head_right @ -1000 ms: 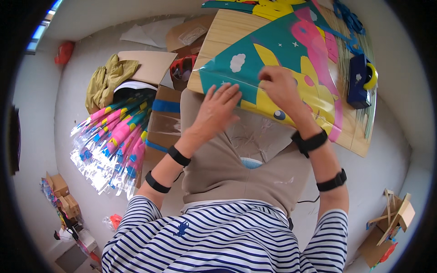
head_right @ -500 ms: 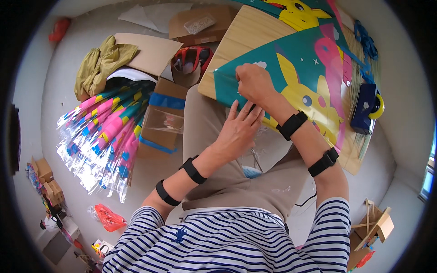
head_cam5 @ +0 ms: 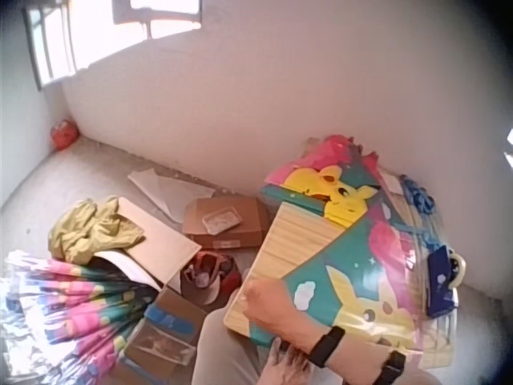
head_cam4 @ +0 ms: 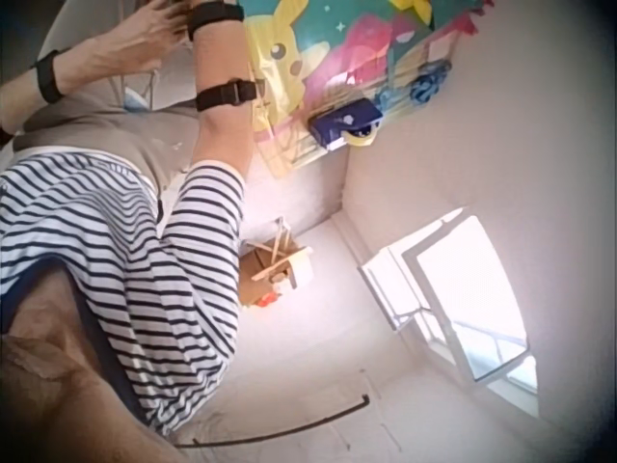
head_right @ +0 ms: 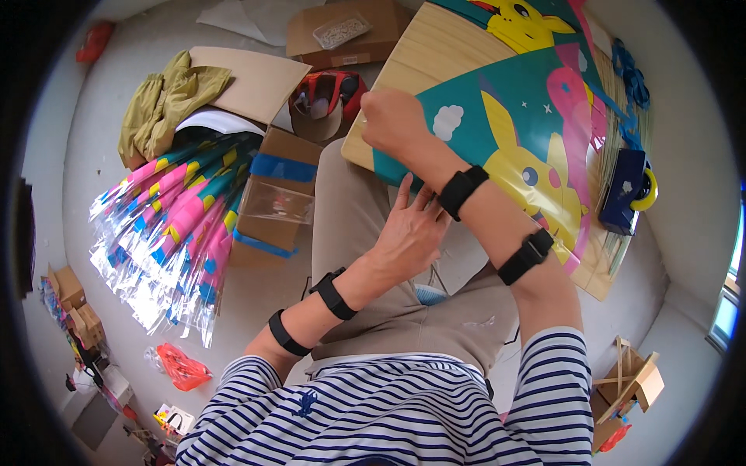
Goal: The person is assembling a Pikachu-themed kite, attaching supports and preparing string.
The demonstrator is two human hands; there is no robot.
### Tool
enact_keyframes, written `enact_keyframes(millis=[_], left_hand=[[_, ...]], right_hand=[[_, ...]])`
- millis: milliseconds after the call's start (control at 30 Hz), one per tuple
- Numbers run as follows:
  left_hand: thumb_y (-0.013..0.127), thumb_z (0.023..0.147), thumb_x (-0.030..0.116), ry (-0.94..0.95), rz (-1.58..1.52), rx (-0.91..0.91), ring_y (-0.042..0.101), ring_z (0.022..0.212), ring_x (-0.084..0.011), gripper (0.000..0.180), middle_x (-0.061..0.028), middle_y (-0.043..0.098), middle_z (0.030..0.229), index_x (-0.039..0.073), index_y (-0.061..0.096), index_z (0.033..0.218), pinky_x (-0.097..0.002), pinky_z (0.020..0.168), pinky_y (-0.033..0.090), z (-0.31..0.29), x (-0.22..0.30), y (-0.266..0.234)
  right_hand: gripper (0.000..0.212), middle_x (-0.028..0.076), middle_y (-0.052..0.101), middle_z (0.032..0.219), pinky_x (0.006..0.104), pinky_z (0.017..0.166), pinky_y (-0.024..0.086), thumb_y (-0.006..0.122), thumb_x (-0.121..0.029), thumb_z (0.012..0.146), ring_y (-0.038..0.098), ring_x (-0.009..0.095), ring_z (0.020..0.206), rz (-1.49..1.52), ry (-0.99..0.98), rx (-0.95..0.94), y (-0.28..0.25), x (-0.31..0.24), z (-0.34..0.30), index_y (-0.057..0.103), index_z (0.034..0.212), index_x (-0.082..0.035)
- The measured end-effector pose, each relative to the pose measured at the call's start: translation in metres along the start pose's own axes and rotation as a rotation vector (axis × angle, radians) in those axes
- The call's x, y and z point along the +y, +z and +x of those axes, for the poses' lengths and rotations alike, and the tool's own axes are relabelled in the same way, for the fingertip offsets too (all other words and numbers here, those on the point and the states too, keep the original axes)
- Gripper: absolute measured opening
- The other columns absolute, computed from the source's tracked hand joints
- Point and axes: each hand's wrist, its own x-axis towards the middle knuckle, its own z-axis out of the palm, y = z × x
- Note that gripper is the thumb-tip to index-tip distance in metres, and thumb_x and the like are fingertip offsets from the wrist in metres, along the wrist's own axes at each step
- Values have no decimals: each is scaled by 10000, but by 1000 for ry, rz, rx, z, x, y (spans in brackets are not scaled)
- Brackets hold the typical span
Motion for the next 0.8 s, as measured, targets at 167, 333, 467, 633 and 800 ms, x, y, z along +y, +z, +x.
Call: enact_keyframes(millis=[167, 333, 467, 633, 800], left_hand=[[646, 738, 80, 29, -48, 88, 345, 1392, -410, 453, -203, 449, 1428, -46, 616, 1173, -637, 1132, 228, -1, 1, -8], [737, 697, 116, 41, -55, 124, 367, 1388, -357, 541, -156, 475, 1409, -3, 610, 1209, -581, 1143, 256, 0, 0, -22], [666, 730, 20, -26, -19, 205, 460, 1311, -345, 392, -157, 559, 1310, -1, 632, 1120, -513, 1113, 329, -11, -27, -45], [639, 753, -33, -180, 94, 362, 547, 1199, -358, 332, -154, 622, 1186, -10, 624, 1084, -472, 1048, 401, -25, -81, -73], [618, 791, -50, -154, 71, 329, 527, 1243, -339, 356, -151, 600, 1244, -3, 608, 1144, -488, 1074, 380, -24, -85, -74]], right_hand=[[121, 208, 670, 771, 466, 686, 527, 588, -51, 659, 651, 405, 769, 209, 101, 59, -5, 14, 6, 676, 733, -10], [135, 176, 660, 723, 347, 644, 517, 631, -55, 685, 659, 282, 686, 262, 186, 34, -36, 35, -21, 678, 791, 14], [141, 180, 667, 745, 354, 652, 520, 638, -64, 690, 664, 289, 704, 274, 154, 4, -40, 35, -25, 679, 799, 14], [158, 197, 675, 785, 399, 680, 525, 620, -101, 712, 662, 347, 739, 135, 93, 13, -5, 14, -3, 684, 808, 7], [143, 200, 675, 801, 419, 690, 524, 606, -92, 708, 654, 370, 774, 243, 68, 63, 0, 15, 6, 681, 794, -7]])
